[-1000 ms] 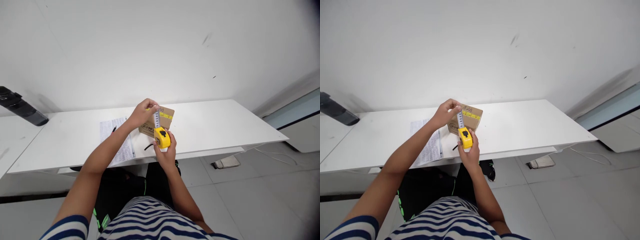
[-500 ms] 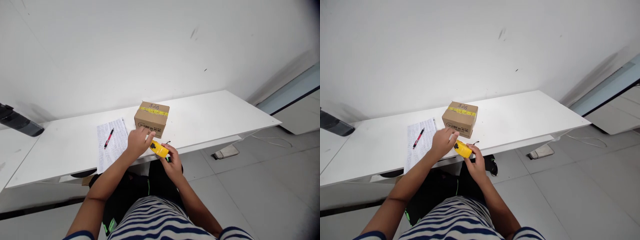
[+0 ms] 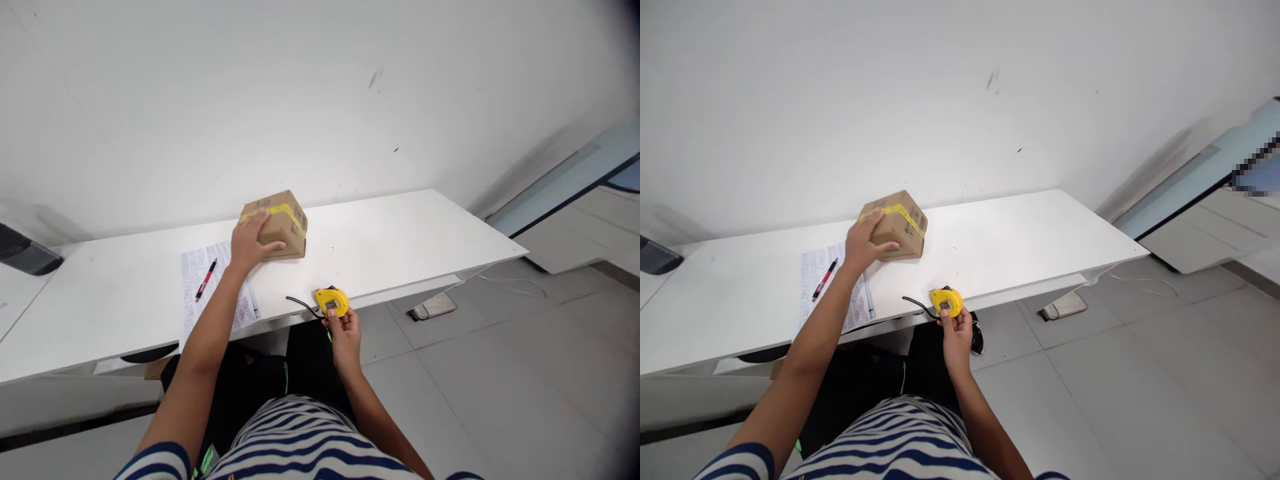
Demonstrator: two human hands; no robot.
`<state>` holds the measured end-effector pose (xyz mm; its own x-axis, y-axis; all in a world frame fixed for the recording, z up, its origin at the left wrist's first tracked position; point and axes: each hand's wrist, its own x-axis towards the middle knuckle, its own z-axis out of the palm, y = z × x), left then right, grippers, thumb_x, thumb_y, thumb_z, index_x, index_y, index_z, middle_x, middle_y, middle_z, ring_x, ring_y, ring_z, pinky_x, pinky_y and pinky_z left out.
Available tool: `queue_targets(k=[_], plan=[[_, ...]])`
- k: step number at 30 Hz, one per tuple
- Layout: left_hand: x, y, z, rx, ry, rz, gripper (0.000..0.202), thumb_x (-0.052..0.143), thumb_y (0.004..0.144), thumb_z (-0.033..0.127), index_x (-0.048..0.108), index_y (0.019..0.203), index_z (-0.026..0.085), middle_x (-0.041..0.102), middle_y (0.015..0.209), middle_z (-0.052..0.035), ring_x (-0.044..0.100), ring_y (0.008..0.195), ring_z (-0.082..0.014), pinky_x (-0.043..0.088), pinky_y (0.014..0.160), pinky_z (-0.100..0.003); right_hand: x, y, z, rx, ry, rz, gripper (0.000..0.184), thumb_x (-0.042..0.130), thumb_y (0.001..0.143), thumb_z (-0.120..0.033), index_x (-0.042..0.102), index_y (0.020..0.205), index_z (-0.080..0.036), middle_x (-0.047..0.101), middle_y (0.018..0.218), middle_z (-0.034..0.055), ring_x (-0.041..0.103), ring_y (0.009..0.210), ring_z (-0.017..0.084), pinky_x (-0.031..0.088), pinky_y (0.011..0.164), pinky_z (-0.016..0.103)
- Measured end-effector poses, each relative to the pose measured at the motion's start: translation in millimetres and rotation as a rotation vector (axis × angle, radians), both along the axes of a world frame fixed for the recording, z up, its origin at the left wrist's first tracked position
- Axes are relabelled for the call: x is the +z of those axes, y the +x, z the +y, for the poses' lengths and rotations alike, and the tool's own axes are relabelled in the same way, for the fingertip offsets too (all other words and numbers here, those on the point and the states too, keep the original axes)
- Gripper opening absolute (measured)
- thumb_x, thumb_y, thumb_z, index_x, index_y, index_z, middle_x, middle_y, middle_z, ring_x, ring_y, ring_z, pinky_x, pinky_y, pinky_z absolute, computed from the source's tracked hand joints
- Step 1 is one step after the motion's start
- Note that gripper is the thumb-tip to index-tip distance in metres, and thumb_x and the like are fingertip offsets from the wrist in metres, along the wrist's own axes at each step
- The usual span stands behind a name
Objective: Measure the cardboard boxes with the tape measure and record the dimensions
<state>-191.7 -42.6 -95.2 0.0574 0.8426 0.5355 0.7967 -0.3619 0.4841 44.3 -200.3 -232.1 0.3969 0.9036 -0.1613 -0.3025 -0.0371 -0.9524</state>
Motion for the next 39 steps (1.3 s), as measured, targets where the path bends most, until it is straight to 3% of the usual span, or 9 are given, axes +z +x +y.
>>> queue_targets(k=[6,12,15,18,21,25,30,35,39], plan=[[-28.5,-37,-6,0.205,-0.045,-0.686,0.068,0.075,0.079,0.058,0.064,0.133,0.019,0.069,0.135,-0.0142,0.064,0.126,-0.028,0.052,0.1,-0.037,-2.0,9,10,-0.01,0.042,-0.048,0.064,0.077,0.076,-0.054,0.053,0.125,-0.022,0.067,0.125,0.0089,0.07,0.101,0.021,0.061,0.083,0.037],[-52.7,1,-35,0.036,-0.245,-0.63,0.056,0.068,0.086,0.053,0.06,0.131,0.021,0.069,0.135,-0.0128,0.066,0.123,-0.0255,0.05,0.102,-0.038,27.6,0,31,-0.031,0.184,-0.117,0.058,0.071,0.083,-0.053,0.054,0.127,-0.021,0.065,0.125,0.0108,0.067,0.103,0.021,0.06,0.083,0.038],[-37.8,21,-62,0.044,-0.1,-0.423,0.059,0.057,0.091,0.059,0.053,0.138,0.023,0.058,0.147,-0.014,0.055,0.134,-0.0274,0.046,0.108,-0.042,47.7,1,45,-0.052,0.26,-0.115,0.058,0.07,0.084,-0.053,0.053,0.13,-0.021,0.065,0.117,0.0086,0.066,0.094,0.019,0.058,0.074,0.033],[-6.4,35,-91,0.031,0.038,-0.264,0.053,0.045,0.094,0.065,0.062,0.119,0.021,0.066,0.13,-0.0144,0.058,0.124,-0.0287,0.044,0.106,-0.043,66.2,6,53,0.034,0.375,-0.104,0.056,0.07,0.085,-0.053,0.054,0.131,-0.023,0.064,0.118,0.0083,0.064,0.09,0.018,0.055,0.064,0.028],[25.5,45,-110,-0.088,-0.226,-0.266,0.054,0.035,0.096,0.07,0.062,0.089,0.023,0.068,0.093,-0.0075,0.063,0.088,-0.0232,0.049,0.082,-0.038,80.5,7,50,0.182,0.49,-0.151,0.056,0.07,0.086,-0.052,0.055,0.133,-0.026,0.064,0.124,0.0094,0.064,0.094,0.02,0.059,0.068,0.032],[44.1,52,-116,-0.363,-0.631,-0.505,0.058,0.047,0.087,0.079,0.049,0.071,0.023,0.05,0.064,0.0017,0.045,0.057,-0.0133,0.036,0.055,-0.028,91.3,4,38,0.327,0.552,-0.225,0.064,0.072,0.085,-0.052,0.052,0.14,-0.027,0.064,0.128,0.011,0.067,0.102,0.025,0.062,0.083,0.043],[45.3,41,-96,-0.429,-0.712,-0.684,0.055,0.066,0.078,0.073,0.051,0.067,0.021,0.043,0.059,0.0039,0.036,0.052,-0.0088,0.029,0.049,-0.024,101.4,21,51,0.333,0.566,-0.265,0.061,0.078,0.079,-0.05,0.062,0.133,-0.025,0.064,0.134,0.0114,0.066,0.112,0.028,0.061,0.089,0.044],[55.9,-19,-35,-0.19,-0.555,-0.869,0.039,0.074,0.077,0.054,0.056,0.071,0.02,0.05,0.064,0.0021,0.04,0.052,-0.0082,0.034,0.049,-0.023,110.4,69,116,0.028,0.588,-0.197,0.071,0.078,0.077,-0.054,0.059,0.139,-0.026,0.065,0.132,0.0103,0.066,0.101,0.021,0.057,0.07,0.03],[60.0,-57,11,-0.032,-0.664,-0.885,0.036,0.066,0.081,0.046,0.045,0.065,0.022,0.046,0.059,0.0034,0.037,0.05,-0.0092,0.033,0.048,-0.023,105.9,94,160,-0.009,0.547,-0.201,0.076,0.077,0.075,-0.058,0.057,0.141,-0.027,0.067,0.128,0.0083,0.065,0.096,0.018,0.053,0.067,0.027]])
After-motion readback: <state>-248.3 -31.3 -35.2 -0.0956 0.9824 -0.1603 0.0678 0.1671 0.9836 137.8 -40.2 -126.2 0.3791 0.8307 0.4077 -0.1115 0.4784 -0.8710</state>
